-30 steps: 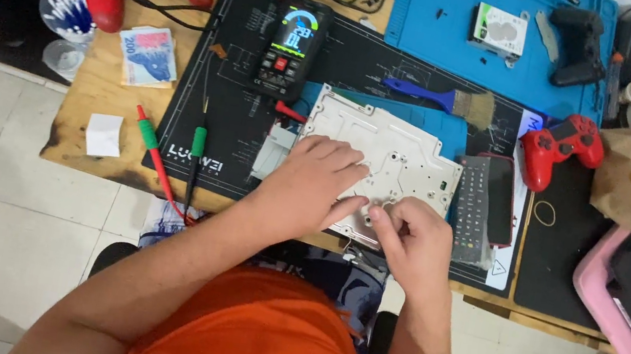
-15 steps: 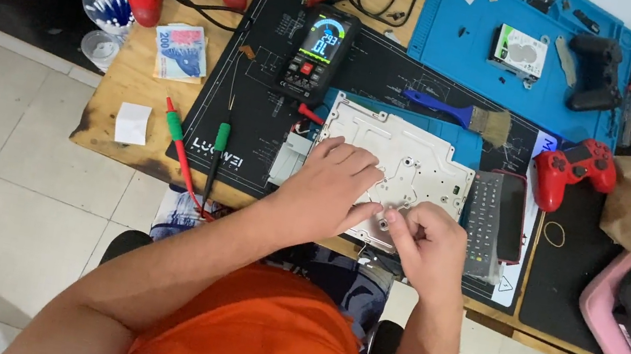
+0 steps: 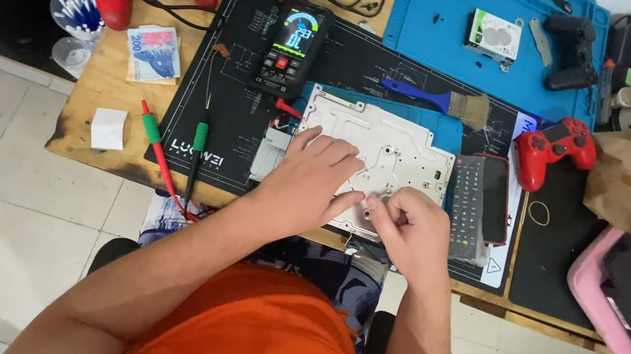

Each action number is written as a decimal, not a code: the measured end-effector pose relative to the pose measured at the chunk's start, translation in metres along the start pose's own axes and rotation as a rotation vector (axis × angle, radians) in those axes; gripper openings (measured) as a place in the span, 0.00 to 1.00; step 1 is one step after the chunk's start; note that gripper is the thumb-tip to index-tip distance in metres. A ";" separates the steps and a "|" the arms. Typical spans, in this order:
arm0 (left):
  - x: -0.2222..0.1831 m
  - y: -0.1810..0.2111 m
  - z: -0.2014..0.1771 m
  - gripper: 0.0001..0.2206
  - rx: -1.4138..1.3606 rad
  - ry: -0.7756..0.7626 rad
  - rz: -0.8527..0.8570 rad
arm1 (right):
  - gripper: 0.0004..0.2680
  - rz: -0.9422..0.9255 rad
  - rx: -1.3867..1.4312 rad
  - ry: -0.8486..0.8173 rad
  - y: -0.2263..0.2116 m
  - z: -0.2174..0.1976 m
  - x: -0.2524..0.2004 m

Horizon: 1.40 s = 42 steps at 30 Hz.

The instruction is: Cleaning a metal shield with a brush and reassembling internal components of a game console on a repair bench.

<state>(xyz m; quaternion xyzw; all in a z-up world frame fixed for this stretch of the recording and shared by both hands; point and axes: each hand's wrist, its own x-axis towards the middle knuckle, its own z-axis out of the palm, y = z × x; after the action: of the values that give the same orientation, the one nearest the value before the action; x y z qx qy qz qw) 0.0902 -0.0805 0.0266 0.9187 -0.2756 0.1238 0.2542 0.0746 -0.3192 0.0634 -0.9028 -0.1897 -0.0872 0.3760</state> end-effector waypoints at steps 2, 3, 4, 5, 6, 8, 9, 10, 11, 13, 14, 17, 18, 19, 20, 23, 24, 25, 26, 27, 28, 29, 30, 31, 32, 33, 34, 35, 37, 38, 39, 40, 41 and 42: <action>0.001 0.001 -0.002 0.20 0.001 -0.028 -0.007 | 0.20 -0.008 0.018 0.002 0.000 0.000 0.000; 0.001 0.001 -0.004 0.20 0.000 -0.031 -0.004 | 0.20 -0.004 0.018 0.005 -0.001 0.000 0.001; 0.001 0.002 -0.006 0.20 -0.005 -0.036 -0.008 | 0.21 0.005 0.031 0.004 -0.002 0.000 0.001; 0.002 0.003 -0.008 0.20 -0.010 -0.041 -0.013 | 0.21 0.015 0.044 0.003 -0.003 0.000 0.002; 0.002 0.003 -0.007 0.20 -0.012 -0.042 -0.009 | 0.21 0.017 0.043 0.006 -0.004 0.000 0.002; 0.002 0.002 -0.007 0.20 0.006 -0.055 -0.011 | 0.21 0.014 0.064 -0.004 -0.004 -0.001 0.003; 0.002 0.002 -0.007 0.20 0.004 -0.056 -0.007 | 0.21 0.016 0.063 -0.001 -0.004 -0.005 0.004; 0.002 0.003 -0.007 0.21 0.010 -0.065 -0.016 | 0.18 0.026 0.095 -0.036 -0.003 -0.009 0.005; 0.003 0.003 -0.008 0.21 0.016 -0.074 -0.026 | 0.15 0.036 0.127 -0.071 -0.002 -0.014 0.006; 0.004 0.005 -0.012 0.22 -0.004 -0.079 -0.024 | 0.11 0.040 0.072 -0.046 0.003 -0.036 0.016; 0.005 0.005 -0.015 0.23 -0.021 -0.084 -0.029 | 0.07 0.041 0.022 -0.027 0.005 -0.047 0.021; 0.010 0.004 -0.031 0.24 -0.048 -0.171 -0.028 | 0.05 0.095 -0.165 0.051 0.030 -0.092 0.063; 0.013 0.005 -0.035 0.24 -0.045 -0.172 -0.024 | 0.05 0.096 -0.165 0.056 0.061 -0.103 0.083; 0.016 0.006 -0.039 0.24 -0.077 -0.180 -0.024 | 0.08 0.055 -0.307 0.076 0.091 -0.115 0.103; 0.022 0.007 -0.044 0.23 -0.108 -0.187 -0.019 | 0.12 0.014 -0.451 0.100 0.122 -0.129 0.125; 0.040 0.015 -0.063 0.23 -0.159 -0.208 0.006 | 0.13 0.315 -0.598 0.101 0.215 -0.136 0.193; 0.047 0.017 -0.066 0.23 -0.156 -0.203 0.013 | 0.13 0.313 -0.600 0.109 0.234 -0.134 0.211; 0.053 0.018 -0.069 0.23 -0.150 -0.210 0.027 | 0.14 0.323 -0.671 0.104 0.253 -0.131 0.229; 0.061 0.018 -0.071 0.24 -0.144 -0.216 0.042 | 0.15 0.335 -0.743 0.100 0.272 -0.130 0.248; 0.067 0.018 -0.072 0.24 -0.141 -0.211 0.049 | 0.15 0.333 -0.745 0.109 0.292 -0.123 0.264; 0.073 0.018 -0.073 0.23 -0.148 -0.223 0.061 | 0.15 0.365 -0.809 0.095 0.311 -0.119 0.280; 0.080 0.019 -0.074 0.23 -0.155 -0.236 0.074 | 0.15 0.398 -0.873 0.082 0.331 -0.115 0.296; 0.088 0.019 -0.076 0.23 -0.149 -0.229 0.087 | 0.15 0.399 -0.876 0.099 0.345 -0.111 0.304; 0.095 0.018 -0.077 0.23 -0.152 -0.253 0.092 | 0.13 0.385 -0.913 0.092 0.359 -0.108 0.312; 0.102 0.019 -0.079 0.23 -0.154 -0.277 0.098 | 0.12 0.373 -0.951 0.086 0.373 -0.104 0.320; 0.108 0.017 -0.079 0.23 -0.147 -0.270 0.112 | 0.12 0.374 -0.953 0.104 0.361 -0.106 0.326; 0.113 0.015 -0.080 0.23 -0.151 -0.281 0.109 | 0.12 0.455 -0.927 0.058 0.349 -0.107 0.329; 0.117 0.013 -0.080 0.22 -0.154 -0.293 0.106 | 0.11 0.535 -0.899 0.011 0.337 -0.107 0.332; 0.129 0.013 -0.087 0.22 -0.162 -0.324 0.087 | 0.11 0.530 -0.898 -0.013 0.315 -0.110 0.334; 0.133 0.014 -0.090 0.23 -0.177 -0.357 0.055 | 0.10 0.522 -0.899 -0.053 0.304 -0.111 0.333; 0.139 0.014 -0.092 0.23 -0.175 -0.352 0.063 | 0.10 0.523 -0.902 -0.043 0.307 -0.113 0.337; 0.141 0.014 -0.093 0.22 -0.170 -0.378 0.043 | 0.09 0.488 -0.912 -0.064 0.310 -0.112 0.338; 0.144 0.015 -0.095 0.22 -0.166 -0.404 0.023 | 0.08 0.454 -0.922 -0.085 0.313 -0.110 0.339; 0.142 0.012 -0.091 0.22 -0.164 -0.400 0.026 | 0.08 0.452 -0.924 -0.081 0.311 -0.111 0.340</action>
<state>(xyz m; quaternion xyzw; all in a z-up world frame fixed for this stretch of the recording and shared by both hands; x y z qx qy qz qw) 0.1912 -0.1039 0.1599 0.8976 -0.3415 -0.0806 0.2668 0.5105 -0.5049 0.0432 -0.9957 0.0543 -0.0436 -0.0604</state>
